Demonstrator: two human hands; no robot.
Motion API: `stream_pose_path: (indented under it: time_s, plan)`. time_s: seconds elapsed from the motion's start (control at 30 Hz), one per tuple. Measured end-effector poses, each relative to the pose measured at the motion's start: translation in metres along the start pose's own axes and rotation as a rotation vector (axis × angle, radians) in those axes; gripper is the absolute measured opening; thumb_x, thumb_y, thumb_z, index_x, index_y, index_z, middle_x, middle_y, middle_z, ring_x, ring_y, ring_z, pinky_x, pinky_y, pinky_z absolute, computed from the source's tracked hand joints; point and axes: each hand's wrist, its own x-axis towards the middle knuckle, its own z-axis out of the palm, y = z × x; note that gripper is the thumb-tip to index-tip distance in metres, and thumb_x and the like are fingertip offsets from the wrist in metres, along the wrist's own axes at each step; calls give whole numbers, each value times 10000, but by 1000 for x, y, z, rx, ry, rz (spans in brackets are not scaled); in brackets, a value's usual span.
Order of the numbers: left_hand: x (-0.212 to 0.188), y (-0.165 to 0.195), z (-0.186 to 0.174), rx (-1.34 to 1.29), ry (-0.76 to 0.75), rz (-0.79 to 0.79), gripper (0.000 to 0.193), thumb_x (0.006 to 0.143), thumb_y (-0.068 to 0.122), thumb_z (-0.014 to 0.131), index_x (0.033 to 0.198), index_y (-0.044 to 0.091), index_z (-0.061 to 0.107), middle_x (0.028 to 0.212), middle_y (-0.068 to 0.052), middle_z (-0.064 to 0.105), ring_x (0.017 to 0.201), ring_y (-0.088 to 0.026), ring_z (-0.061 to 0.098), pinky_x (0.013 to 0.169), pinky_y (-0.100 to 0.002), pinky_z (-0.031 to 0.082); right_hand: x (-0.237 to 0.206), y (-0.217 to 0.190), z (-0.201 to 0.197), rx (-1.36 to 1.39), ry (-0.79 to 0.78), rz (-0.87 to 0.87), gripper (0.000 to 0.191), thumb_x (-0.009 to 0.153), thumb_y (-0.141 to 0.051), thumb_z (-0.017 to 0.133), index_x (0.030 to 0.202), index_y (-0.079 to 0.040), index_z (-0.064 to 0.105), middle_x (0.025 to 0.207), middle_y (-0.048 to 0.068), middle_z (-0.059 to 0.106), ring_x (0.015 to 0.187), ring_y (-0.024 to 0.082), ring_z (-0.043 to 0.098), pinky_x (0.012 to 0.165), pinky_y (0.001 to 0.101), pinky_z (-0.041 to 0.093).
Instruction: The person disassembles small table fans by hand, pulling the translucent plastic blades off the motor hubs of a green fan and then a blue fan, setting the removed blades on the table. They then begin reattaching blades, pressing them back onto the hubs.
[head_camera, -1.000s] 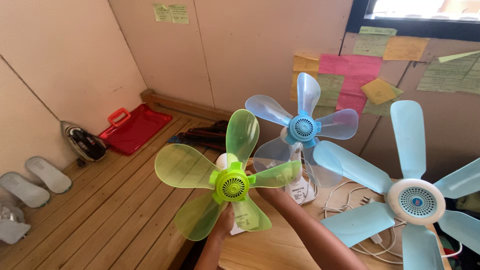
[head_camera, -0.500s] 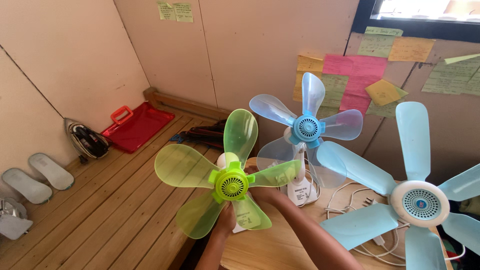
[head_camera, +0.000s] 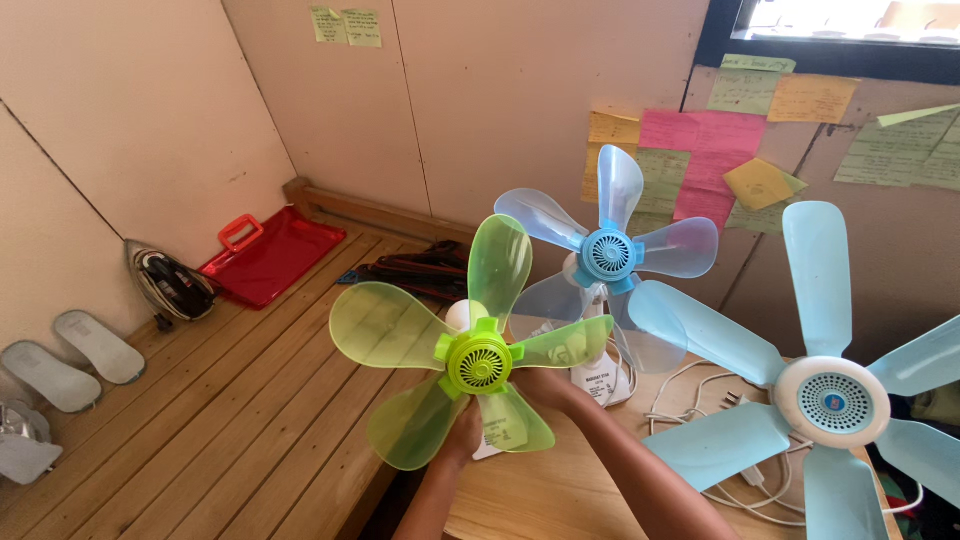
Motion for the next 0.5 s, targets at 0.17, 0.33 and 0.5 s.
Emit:
stream_pose_path:
  time_s: [0.17,0.33,0.5]
  plan:
    - [4,1,1,147,2,66,414,1022,219,543,1392,33,554,1353,-134,642,1225,-217,607,1025,-376,485,-9,7,-3,153,-38,23,265,1013,-159,586,1208,1,668,1126,101,755,1019,170,676,889,363,555]
    - [6,3,-3,218,-2,82,402,1007,218,550,1365,37,572,1316,-128,658,1204,-226,622,999,-384,496,-23,24,-15,230,-21,86,333,1023,-161,537,1301,-9,638,1263,89,721,1153,161,639,1010,332,494]
    - [4,4,-17,292,-57,147,446,908,214,659,1312,29,620,1258,-150,695,1177,-248,643,1004,-406,500,-44,46,-23,446,-11,90,423,985,-126,489,1385,-28,586,1427,92,648,1346,171,562,1158,327,369]
